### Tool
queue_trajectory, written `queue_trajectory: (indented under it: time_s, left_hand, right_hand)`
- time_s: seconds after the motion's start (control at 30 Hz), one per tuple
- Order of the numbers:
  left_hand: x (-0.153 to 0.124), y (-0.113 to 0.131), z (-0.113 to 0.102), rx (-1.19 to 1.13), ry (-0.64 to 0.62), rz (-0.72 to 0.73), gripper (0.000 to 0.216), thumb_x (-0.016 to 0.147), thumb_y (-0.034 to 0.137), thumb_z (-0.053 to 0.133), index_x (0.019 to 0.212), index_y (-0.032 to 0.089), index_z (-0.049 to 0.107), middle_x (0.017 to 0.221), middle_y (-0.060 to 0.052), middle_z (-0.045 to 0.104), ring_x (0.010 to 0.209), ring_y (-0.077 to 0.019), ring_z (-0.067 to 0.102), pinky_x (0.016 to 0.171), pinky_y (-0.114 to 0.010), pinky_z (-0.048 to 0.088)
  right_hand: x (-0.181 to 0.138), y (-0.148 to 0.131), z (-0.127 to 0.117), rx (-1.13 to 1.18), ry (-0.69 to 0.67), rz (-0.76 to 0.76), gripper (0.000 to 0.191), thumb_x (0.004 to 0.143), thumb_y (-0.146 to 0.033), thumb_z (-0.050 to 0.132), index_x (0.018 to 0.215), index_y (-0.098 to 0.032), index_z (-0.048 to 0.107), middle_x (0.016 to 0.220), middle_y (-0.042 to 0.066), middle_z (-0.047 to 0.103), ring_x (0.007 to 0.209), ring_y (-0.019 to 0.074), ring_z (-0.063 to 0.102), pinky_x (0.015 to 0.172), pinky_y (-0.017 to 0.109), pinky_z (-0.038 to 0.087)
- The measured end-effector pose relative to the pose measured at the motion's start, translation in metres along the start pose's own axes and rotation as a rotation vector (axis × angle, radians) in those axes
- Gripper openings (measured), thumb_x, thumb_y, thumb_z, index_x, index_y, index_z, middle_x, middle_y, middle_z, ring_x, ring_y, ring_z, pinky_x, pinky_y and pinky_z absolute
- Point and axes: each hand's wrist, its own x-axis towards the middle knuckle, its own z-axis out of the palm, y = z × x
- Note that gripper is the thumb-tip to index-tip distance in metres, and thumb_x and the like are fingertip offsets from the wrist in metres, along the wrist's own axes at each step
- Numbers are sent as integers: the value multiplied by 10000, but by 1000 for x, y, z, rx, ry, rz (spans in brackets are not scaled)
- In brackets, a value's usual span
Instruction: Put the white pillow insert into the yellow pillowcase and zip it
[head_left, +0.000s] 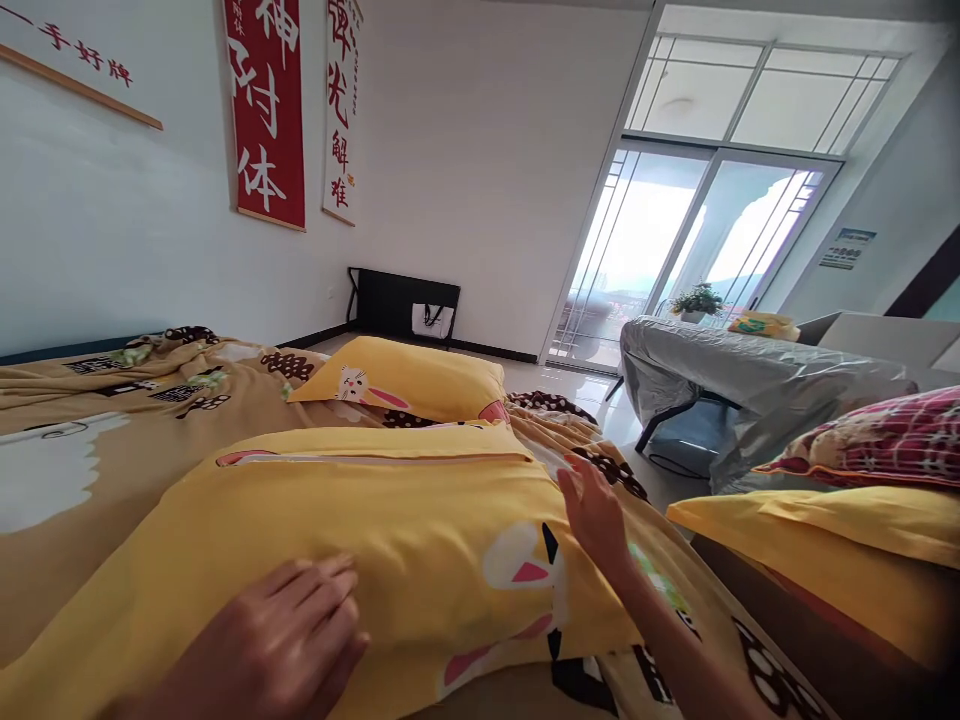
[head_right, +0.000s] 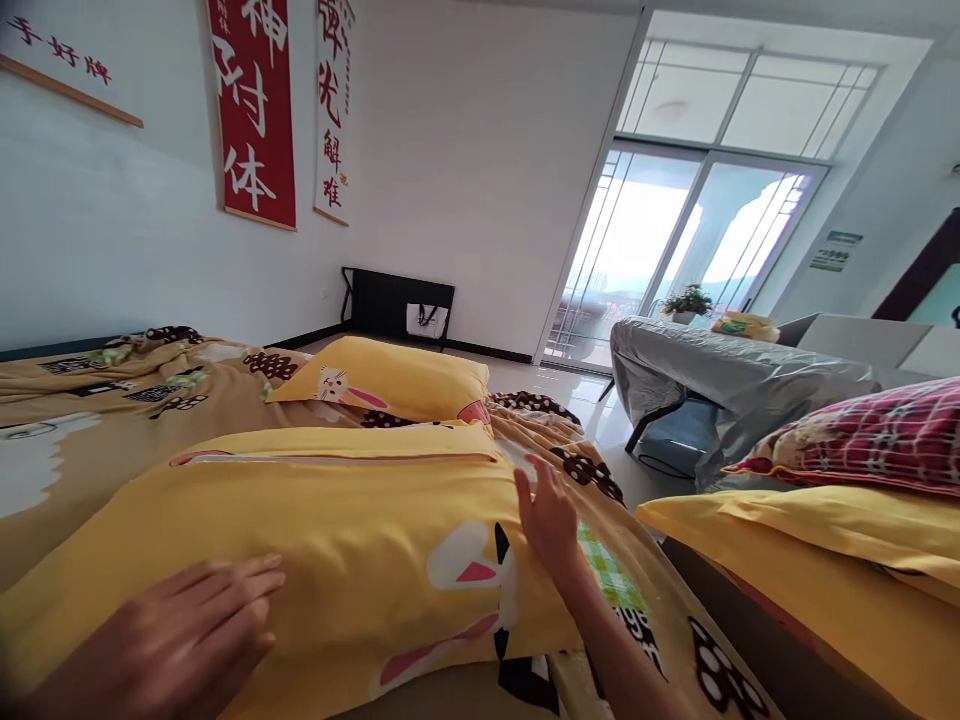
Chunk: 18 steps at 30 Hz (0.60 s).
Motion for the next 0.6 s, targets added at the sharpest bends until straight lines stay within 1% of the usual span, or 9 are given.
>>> queue_trajectory:
  time_s: [0.03,0.1,0.13,0.17,0.23,0.33,0.43,0.5,0.6]
  left_hand:
    - [17,-4,-2,25,-40,-9,268,871,184,443,1081,174,609,1086,-44,673,1072,-155,587,908,-262,442]
    - [39,-11,7,55,-152,-37,398,896,224,419,1285,165,482,1326,-58,529,1223,-168,487,972,-294,423]
    - [42,-15,16,56,-212,-37,440,916,272,397,1347,187,414,1385,-48,464,1256,-171,455,993,-316,415]
    - [39,-18,26,51,-276,-36,470,931,332,373,1387,220,357,1420,-32,415,1274,-174,437,1007,-337,408]
    - [24,-25,43,44,-371,-43,518,937,434,337,1428,288,264,1449,-3,357,1289,-180,420,1025,-367,389]
    - [-9,-34,50,96,-363,-121,588,914,494,361,1448,334,173,1470,18,311,1305,-190,398,1057,-375,329]
    - [-33,-42,42,184,-290,-206,645,877,533,418,1447,332,193,1465,17,332,1300,-211,402,1064,-371,277]
    - [-43,-46,37,233,-265,-242,662,859,545,438,1444,330,215,1456,19,352,1294,-219,407,1059,-369,259]
    - [-54,-52,33,264,-266,-269,663,852,541,448,1441,346,214,1447,40,369,1292,-217,408,1044,-365,264]
  right_hand:
    - [-12,-22,-2,24,-7,-227,466,916,-399,344,1304,-168,462,1316,134,526,1231,246,460,1007,410,348]
    - [-34,-55,-2,33,-241,-638,515,922,-391,381,1413,-239,339,1421,74,432,1324,206,363,1062,385,307]
    - [-41,-63,0,16,-303,-729,528,924,-387,395,1432,-268,307,1451,54,391,1347,200,328,1076,388,292]
    - [-45,-63,3,0,-338,-758,528,929,-376,395,1439,-286,292,1470,41,360,1360,199,305,1086,396,281]
    - [-47,-41,12,-24,-301,-648,497,945,-353,358,1436,-295,303,1484,35,327,1368,204,289,1092,424,270]
    - [-46,25,23,-4,-242,-341,493,958,-374,265,1428,-242,335,1467,58,356,1358,213,312,1082,439,290]
    - [-52,84,21,41,-363,-89,537,936,-448,237,1317,-184,507,1336,102,525,1247,238,473,1002,391,397]
    - [-54,102,13,60,-425,88,527,896,-499,296,1151,-187,635,1204,114,627,1128,266,569,930,376,445]
    - [-46,102,-1,134,-362,403,578,862,-568,278,973,-173,686,1045,138,691,989,281,632,829,369,486]
